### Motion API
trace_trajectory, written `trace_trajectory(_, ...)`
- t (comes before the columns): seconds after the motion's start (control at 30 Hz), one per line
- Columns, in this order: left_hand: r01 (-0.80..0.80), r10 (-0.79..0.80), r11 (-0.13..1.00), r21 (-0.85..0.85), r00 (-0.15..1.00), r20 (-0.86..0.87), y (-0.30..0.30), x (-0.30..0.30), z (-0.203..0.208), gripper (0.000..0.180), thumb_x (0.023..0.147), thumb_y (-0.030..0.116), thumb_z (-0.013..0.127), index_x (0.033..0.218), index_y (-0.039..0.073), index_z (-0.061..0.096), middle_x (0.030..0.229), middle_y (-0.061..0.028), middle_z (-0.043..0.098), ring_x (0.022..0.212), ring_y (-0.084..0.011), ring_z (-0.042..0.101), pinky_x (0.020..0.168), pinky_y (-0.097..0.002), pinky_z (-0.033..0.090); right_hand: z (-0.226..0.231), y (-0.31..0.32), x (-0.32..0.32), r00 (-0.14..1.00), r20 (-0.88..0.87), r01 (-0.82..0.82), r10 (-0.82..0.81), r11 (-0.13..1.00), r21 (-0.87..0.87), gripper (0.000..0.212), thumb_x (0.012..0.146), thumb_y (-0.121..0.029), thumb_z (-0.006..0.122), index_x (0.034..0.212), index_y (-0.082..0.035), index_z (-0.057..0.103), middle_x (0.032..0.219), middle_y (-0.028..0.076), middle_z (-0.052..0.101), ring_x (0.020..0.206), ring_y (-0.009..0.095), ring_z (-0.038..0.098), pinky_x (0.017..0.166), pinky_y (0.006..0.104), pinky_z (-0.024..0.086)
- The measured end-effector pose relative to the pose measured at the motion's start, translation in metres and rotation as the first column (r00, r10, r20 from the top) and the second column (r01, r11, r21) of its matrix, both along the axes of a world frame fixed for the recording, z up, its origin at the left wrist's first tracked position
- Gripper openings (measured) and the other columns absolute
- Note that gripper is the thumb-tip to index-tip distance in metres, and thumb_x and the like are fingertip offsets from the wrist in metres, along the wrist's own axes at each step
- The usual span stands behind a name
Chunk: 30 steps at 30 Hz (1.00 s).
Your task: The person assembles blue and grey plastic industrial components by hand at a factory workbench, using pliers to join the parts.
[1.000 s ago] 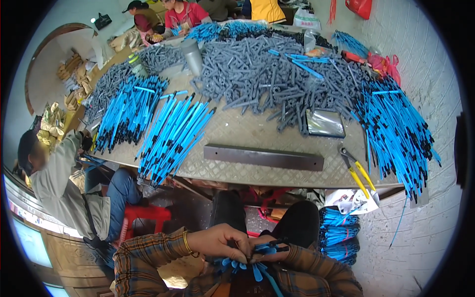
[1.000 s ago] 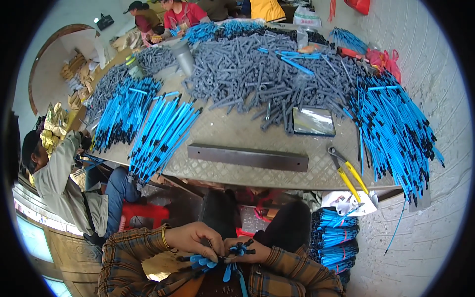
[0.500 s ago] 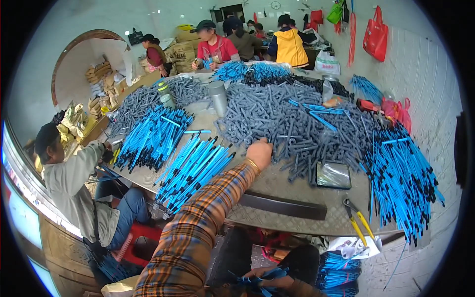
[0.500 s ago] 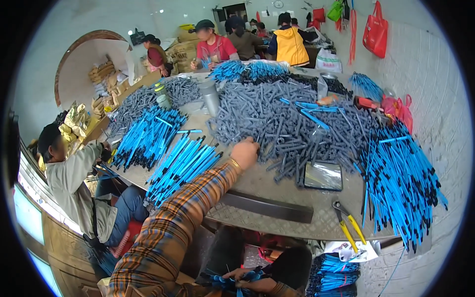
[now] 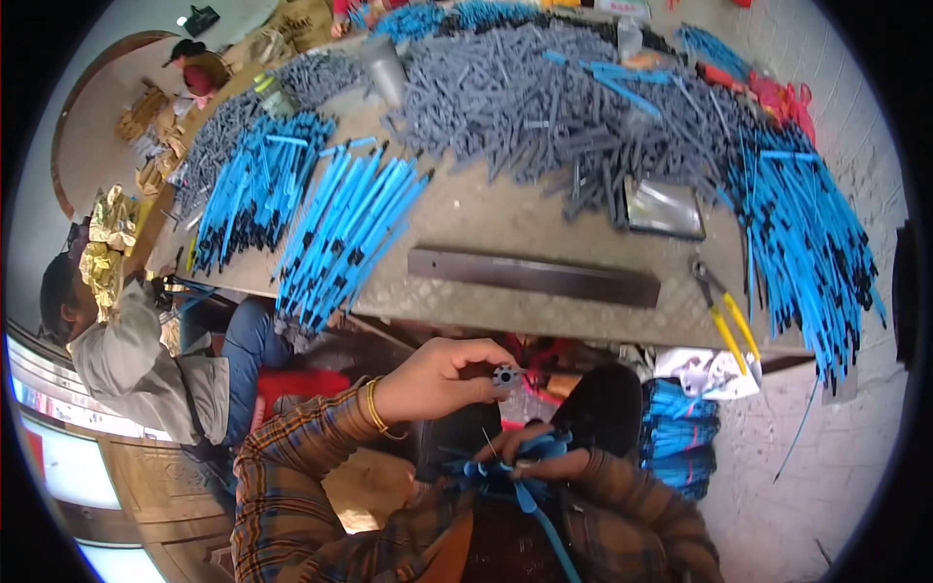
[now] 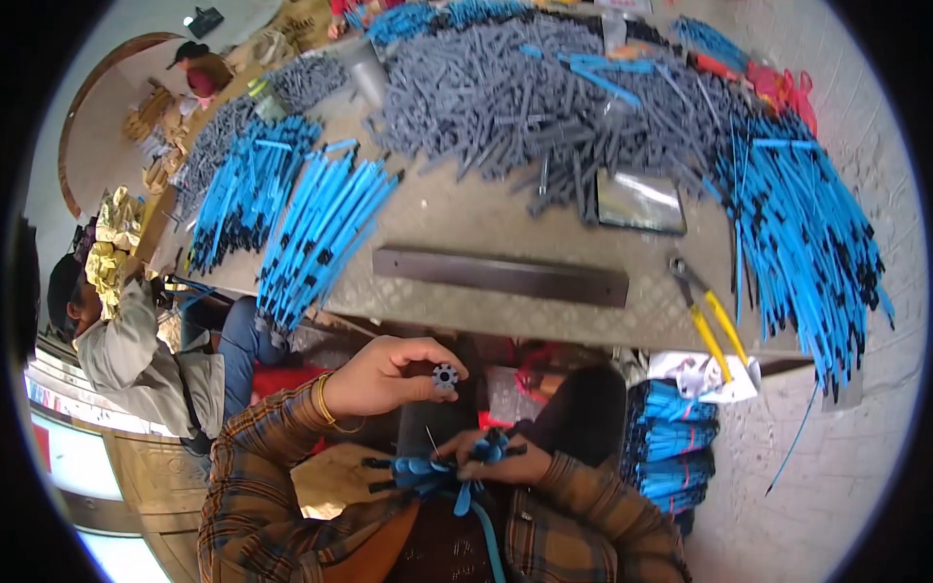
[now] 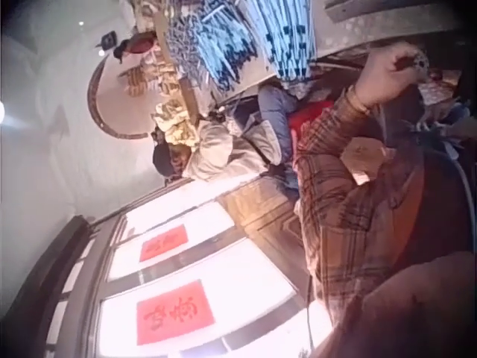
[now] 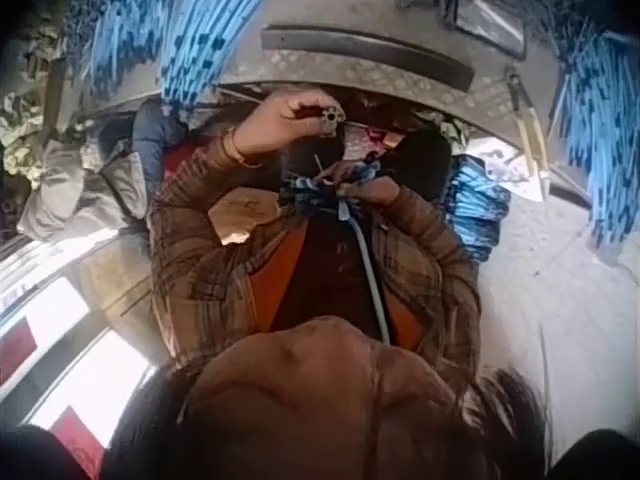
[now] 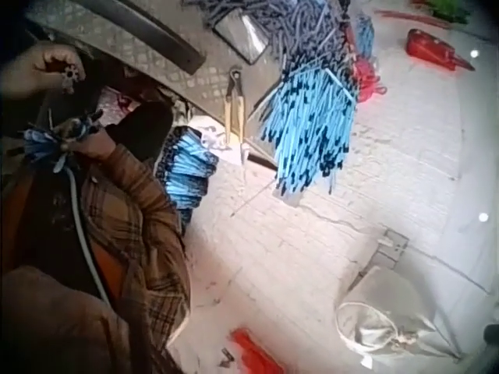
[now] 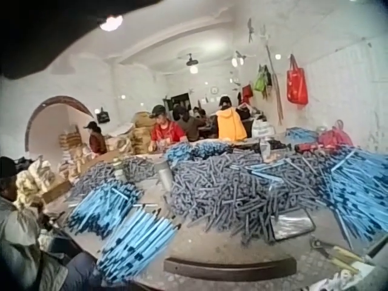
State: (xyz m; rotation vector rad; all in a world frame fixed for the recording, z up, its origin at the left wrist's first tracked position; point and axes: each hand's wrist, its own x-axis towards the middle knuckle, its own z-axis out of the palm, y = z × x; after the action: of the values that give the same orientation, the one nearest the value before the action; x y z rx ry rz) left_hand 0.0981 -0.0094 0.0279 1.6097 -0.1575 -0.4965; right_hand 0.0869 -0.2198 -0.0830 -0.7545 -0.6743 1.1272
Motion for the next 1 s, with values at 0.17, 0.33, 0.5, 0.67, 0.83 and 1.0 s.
trace_trajectory(0.17, 0.086, -0.080, 0.995, 0.047, 0.990, -0.116, 0.014, -0.036, -0.031, 0.023, 0.078, -0.003, 0.062, 0.101, -0.002, 0.059, 0.096, -0.0055, 0.061, 0.091, -0.0103, 0.058, 0.078, -0.0247, 0.047, -0.009, 0.008, -0.014, 0.996, -0.001, 0.085, -0.086, 0.990, -0.110, 0.018, 0.076, -0.012, 0.070, 0.086, -0.005, 0.056, 0.104, 0.010, 0.061, 0.095, 0.015, 0.055, 0.084, 0.0290, 0.044)
trace_trajectory(0.33, 0.139, -0.141, 0.990, -0.027, 0.984, -0.109, 0.017, -0.059, -0.035, 0.020, 0.079, -0.002, 0.061, 0.099, -0.002, 0.060, 0.098, -0.0058, 0.060, 0.090, -0.0118, 0.058, 0.078, -0.0252, 0.047, 0.000, 0.010, -0.018, 0.979, 0.202, 0.057, 0.008, 0.947, -0.317, 0.023, 0.075, -0.016, 0.073, 0.088, -0.005, 0.058, 0.090, 0.004, 0.062, 0.084, 0.010, 0.055, 0.075, 0.0267, 0.046)
trace_trajectory(0.5, 0.176, -0.177, 0.984, 0.030, 0.982, 0.069, 0.016, -0.062, -0.028, 0.021, 0.078, 0.000, 0.062, 0.099, 0.000, 0.061, 0.097, -0.0078, 0.060, 0.090, -0.0149, 0.057, 0.078, -0.0266, 0.046, 0.001, 0.016, -0.026, 0.981, 0.159, 0.155, -0.115, 0.951, -0.269, 0.024, 0.074, -0.018, 0.074, 0.089, -0.004, 0.060, 0.081, -0.001, 0.060, 0.077, 0.007, 0.053, 0.070, 0.0253, 0.046)
trace_trajectory(0.67, 0.233, -0.242, 0.970, 0.071, 0.959, 0.147, 0.020, -0.060, -0.026, 0.023, 0.077, 0.002, 0.063, 0.100, 0.001, 0.061, 0.096, -0.0093, 0.059, 0.090, -0.0176, 0.056, 0.077, -0.0287, 0.045, -0.007, 0.020, -0.026, 0.957, 0.267, 0.172, -0.109, 0.959, -0.224, 0.024, 0.074, -0.017, 0.074, 0.090, -0.004, 0.061, 0.082, -0.002, 0.060, 0.078, 0.007, 0.053, 0.070, 0.0242, 0.046)
trace_trajectory(0.83, 0.260, -0.263, 0.965, 0.036, 0.960, 0.100, 0.019, -0.056, -0.027, 0.021, 0.077, 0.000, 0.062, 0.097, 0.003, 0.060, 0.096, -0.0065, 0.057, 0.090, -0.0165, 0.056, 0.076, -0.0274, 0.045, -0.009, 0.020, -0.026, 0.934, 0.324, 0.205, -0.150, 0.969, -0.141, 0.025, 0.074, -0.015, 0.074, 0.092, -0.004, 0.061, 0.085, -0.002, 0.060, 0.078, 0.006, 0.053, 0.070, 0.0238, 0.046)
trace_trajectory(1.0, 0.283, -0.279, 0.959, 0.002, 0.944, 0.176, 0.017, -0.056, -0.032, 0.015, 0.077, 0.003, 0.065, 0.091, 0.002, 0.061, 0.095, -0.0085, 0.057, 0.087, -0.0185, 0.057, 0.074, -0.0283, 0.045, -0.007, 0.018, -0.027, 0.944, 0.297, 0.188, -0.142, 0.973, -0.133, 0.025, 0.073, -0.014, 0.075, 0.092, -0.005, 0.061, 0.083, -0.003, 0.059, 0.078, 0.006, 0.054, 0.070, 0.0237, 0.046)
